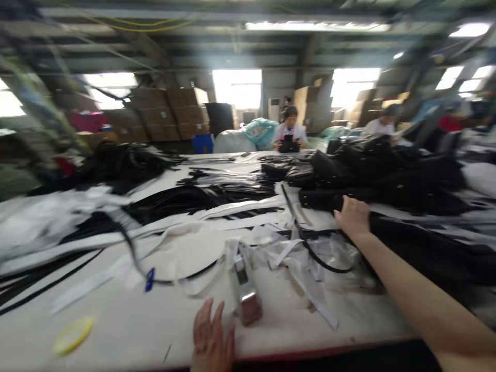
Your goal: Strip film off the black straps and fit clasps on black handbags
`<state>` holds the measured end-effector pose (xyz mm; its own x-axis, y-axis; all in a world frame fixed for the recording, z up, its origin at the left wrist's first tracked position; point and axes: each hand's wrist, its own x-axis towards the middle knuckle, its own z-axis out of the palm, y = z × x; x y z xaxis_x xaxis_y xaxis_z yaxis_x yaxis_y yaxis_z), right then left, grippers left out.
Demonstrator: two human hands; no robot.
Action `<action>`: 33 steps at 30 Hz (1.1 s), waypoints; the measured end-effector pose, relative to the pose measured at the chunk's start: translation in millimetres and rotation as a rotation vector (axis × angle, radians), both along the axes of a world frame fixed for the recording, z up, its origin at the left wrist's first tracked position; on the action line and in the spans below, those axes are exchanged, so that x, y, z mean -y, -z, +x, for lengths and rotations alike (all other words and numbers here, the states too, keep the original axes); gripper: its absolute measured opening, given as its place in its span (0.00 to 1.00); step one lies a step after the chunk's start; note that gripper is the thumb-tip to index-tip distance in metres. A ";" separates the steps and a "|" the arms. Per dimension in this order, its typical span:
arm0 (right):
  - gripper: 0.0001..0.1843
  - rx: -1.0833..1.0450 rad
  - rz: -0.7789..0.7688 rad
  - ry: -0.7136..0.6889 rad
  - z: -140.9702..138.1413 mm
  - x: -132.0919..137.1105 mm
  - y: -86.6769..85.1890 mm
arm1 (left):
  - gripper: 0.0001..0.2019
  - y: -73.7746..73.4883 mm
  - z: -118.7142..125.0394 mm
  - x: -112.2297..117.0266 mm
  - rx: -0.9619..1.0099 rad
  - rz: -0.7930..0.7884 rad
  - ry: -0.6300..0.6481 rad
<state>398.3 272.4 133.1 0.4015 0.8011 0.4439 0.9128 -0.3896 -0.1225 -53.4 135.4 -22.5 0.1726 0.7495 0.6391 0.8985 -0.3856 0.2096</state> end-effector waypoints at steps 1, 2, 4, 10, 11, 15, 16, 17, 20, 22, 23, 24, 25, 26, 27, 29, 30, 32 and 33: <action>0.32 0.090 0.145 -0.072 -4.9 2.4 5.4 | 0.24 2.9 -1.3 1.2 -0.055 -0.014 -0.004; 0.33 0.157 0.279 -0.169 -10.6 2.9 11.1 | 0.25 4.7 -2.4 1.9 -0.079 -0.031 -0.016; 0.33 0.213 0.451 -0.352 -28.0 2.0 21.1 | 0.25 5.3 -3.4 2.7 -0.088 -0.067 -0.026; 0.26 0.200 0.402 -0.644 -120.1 15.7 26.2 | 0.25 -2.0 1.1 10.1 0.000 -0.135 -0.008; 0.25 0.205 0.365 -0.664 -133.8 18.2 27.1 | 0.26 -2.4 -0.8 12.1 0.025 -0.142 -0.001; 0.23 0.181 0.233 -0.679 -170.1 28.6 45.2 | 0.27 1.6 -26.2 17.9 0.094 -0.135 -0.057; 0.23 0.162 0.205 -0.683 -175.9 32.1 52.9 | 0.27 3.2 -36.8 18.0 0.099 -0.131 -0.087; 0.23 0.141 0.179 -0.690 -181.0 35.8 61.0 | 0.26 4.4 -48.4 16.9 0.100 -0.132 -0.116; 0.26 0.096 0.105 -0.718 -194.4 45.1 81.8 | 0.23 2.5 -85.5 4.5 0.085 -0.178 -0.193; 0.26 0.090 0.065 -0.741 -202.4 46.8 86.7 | 0.24 -4.3 -108.7 -12.1 0.056 -0.256 -0.228; 0.27 0.095 0.047 -0.755 -206.3 45.6 85.3 | 0.26 -8.6 -118.8 -22.2 0.035 -0.309 -0.240; 0.27 0.105 0.032 -0.769 -210.3 43.0 81.2 | 0.28 -12.9 -127.8 -32.7 0.014 -0.369 -0.252; 0.28 0.118 0.020 -0.783 -214.9 39.1 74.7 | 0.30 -16.5 -135.3 -43.0 -0.005 -0.436 -0.263; 0.28 0.134 0.010 -0.798 -220.2 34.1 66.2 | 0.31 -19.1 -141.2 -52.4 -0.019 -0.501 -0.273; 0.29 0.151 0.000 -0.814 -226.6 28.3 56.3 | 0.32 -20.6 -145.6 -60.4 -0.026 -0.558 -0.280; 0.29 0.177 -0.039 -0.862 -244.0 14.9 35.1 | 0.33 -20.2 -150.1 -70.9 -0.023 -0.632 -0.289; 0.29 0.185 -0.080 -0.901 -255.1 7.6 25.5 | 0.33 -19.0 -150.8 -73.4 -0.018 -0.649 -0.288; 0.27 0.200 -0.215 -0.992 -281.6 -7.9 11.8 | 0.33 -15.7 -150.7 -74.4 0.000 -0.655 -0.285; 0.27 0.213 -0.303 -1.036 -296.3 -16.0 8.5 | 0.33 -14.3 -150.6 -73.5 0.013 -0.657 -0.285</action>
